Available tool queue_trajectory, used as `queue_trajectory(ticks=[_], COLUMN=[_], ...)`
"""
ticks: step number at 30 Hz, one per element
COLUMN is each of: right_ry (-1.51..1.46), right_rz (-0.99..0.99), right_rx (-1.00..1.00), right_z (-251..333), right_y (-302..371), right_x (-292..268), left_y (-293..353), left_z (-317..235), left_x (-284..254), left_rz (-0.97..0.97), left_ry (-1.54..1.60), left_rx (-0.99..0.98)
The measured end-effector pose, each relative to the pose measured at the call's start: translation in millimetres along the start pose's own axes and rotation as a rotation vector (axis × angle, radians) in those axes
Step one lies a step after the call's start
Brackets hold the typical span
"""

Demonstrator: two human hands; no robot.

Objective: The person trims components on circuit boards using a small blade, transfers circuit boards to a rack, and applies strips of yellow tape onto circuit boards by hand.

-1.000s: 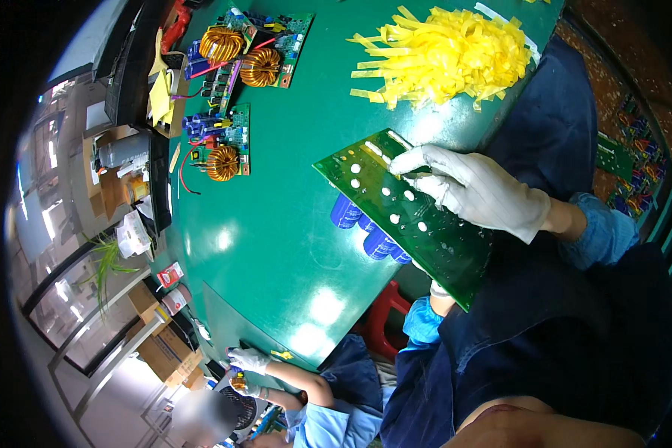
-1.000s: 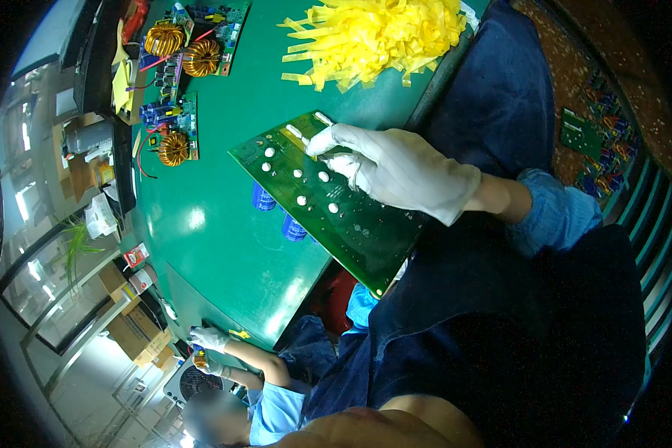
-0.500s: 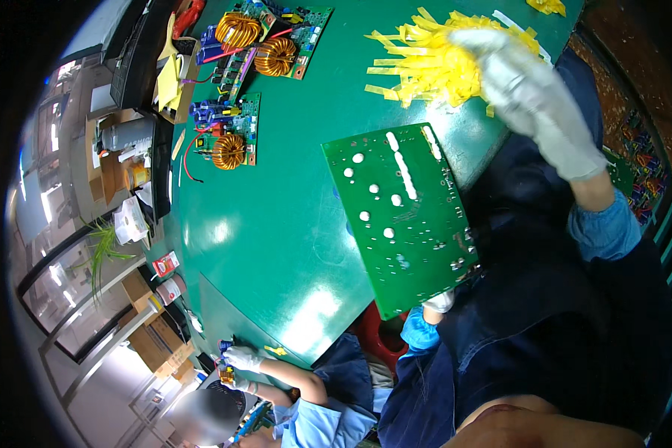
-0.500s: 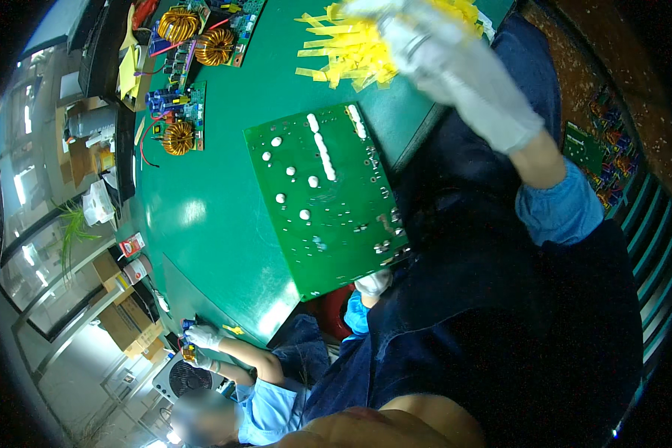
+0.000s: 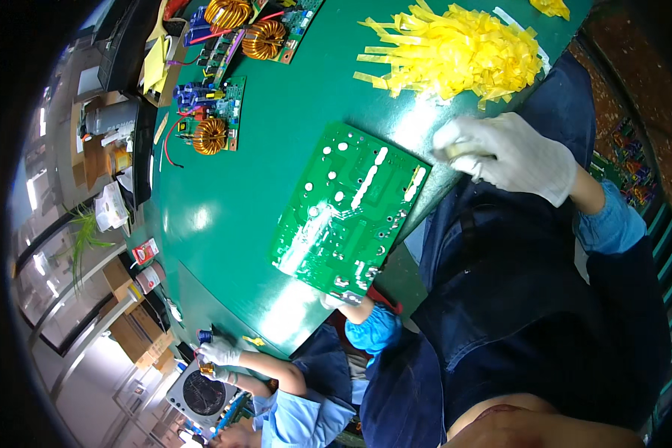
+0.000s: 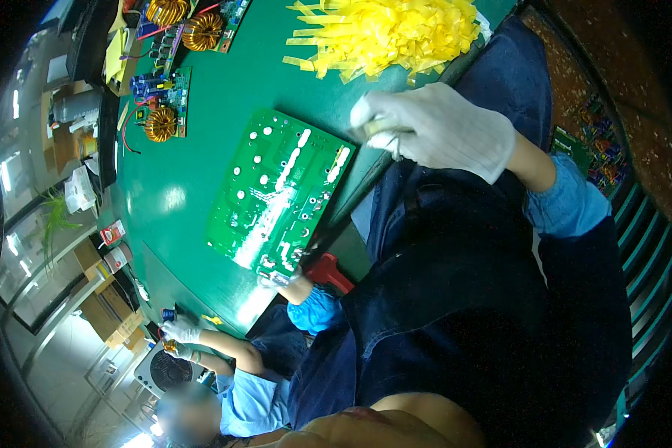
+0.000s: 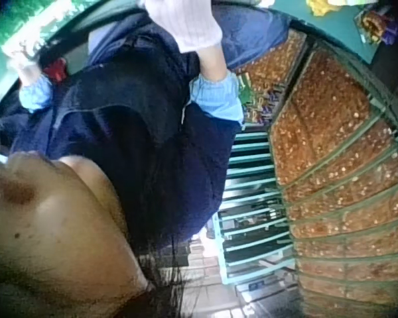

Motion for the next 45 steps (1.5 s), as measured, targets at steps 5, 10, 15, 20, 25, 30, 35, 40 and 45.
queue_trajectory(ticks=[5, 10, 15, 20, 25, 30, 35, 40, 45], right_ry=[0.217, 0.244, 0.299, 0.351, 0.392, 0.262, 0.268, 0.640, 0.859], right_rz=[0.191, 0.332, 0.324, 0.366, 0.327, 0.217, 0.058, -0.196, 0.037], right_rx=[-0.077, -0.130, -0.247, -0.265, -0.305, -0.324, -0.244, -0.068, 0.311], right_z=[-4.9, 7.4, 12.0, 9.4, 16.0, 26.6, 29.4, -1.3, -31.0], right_y=[-3.2, -17.3, -18.5, -16.8, -20.1, -25.0, -29.5, 6.8, 24.9], right_x=[13.0, 18.8, 17.0, 23.3, 24.9, 8.5, -36.6, -83.0, -64.0], left_y=[22.4, 41.2, 48.7, 55.4, 55.3, 59.8, 66.8, 76.7, 83.9], left_z=[-32.2, -59.6, -80.6, -97.6, -106.5, -114.8, -123.1, -130.9, -120.9], left_x=[-2.4, -11.4, -29.8, -54.7, -78.6, -100.9, -120.5, -141.9, -158.5], left_rz=[-0.008, -0.015, -0.042, -0.073, -0.114, -0.150, -0.176, -0.192, -0.219], left_ry=[0.198, 0.397, 0.602, 0.813, 1.019, 1.228, 1.442, 1.666, 1.868], left_rx=[0.044, 0.074, 0.091, 0.100, 0.098, 0.098, 0.099, 0.090, 0.083])
Point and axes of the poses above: each hand's wrist, its own y-axis away from the middle knuckle, its own x-axis out of the palm, z = x × y, the point moved 9 cm from there along -y, towards the middle knuckle, and after that the axes turned 5 degrees about -x, right-handed, at the moved point
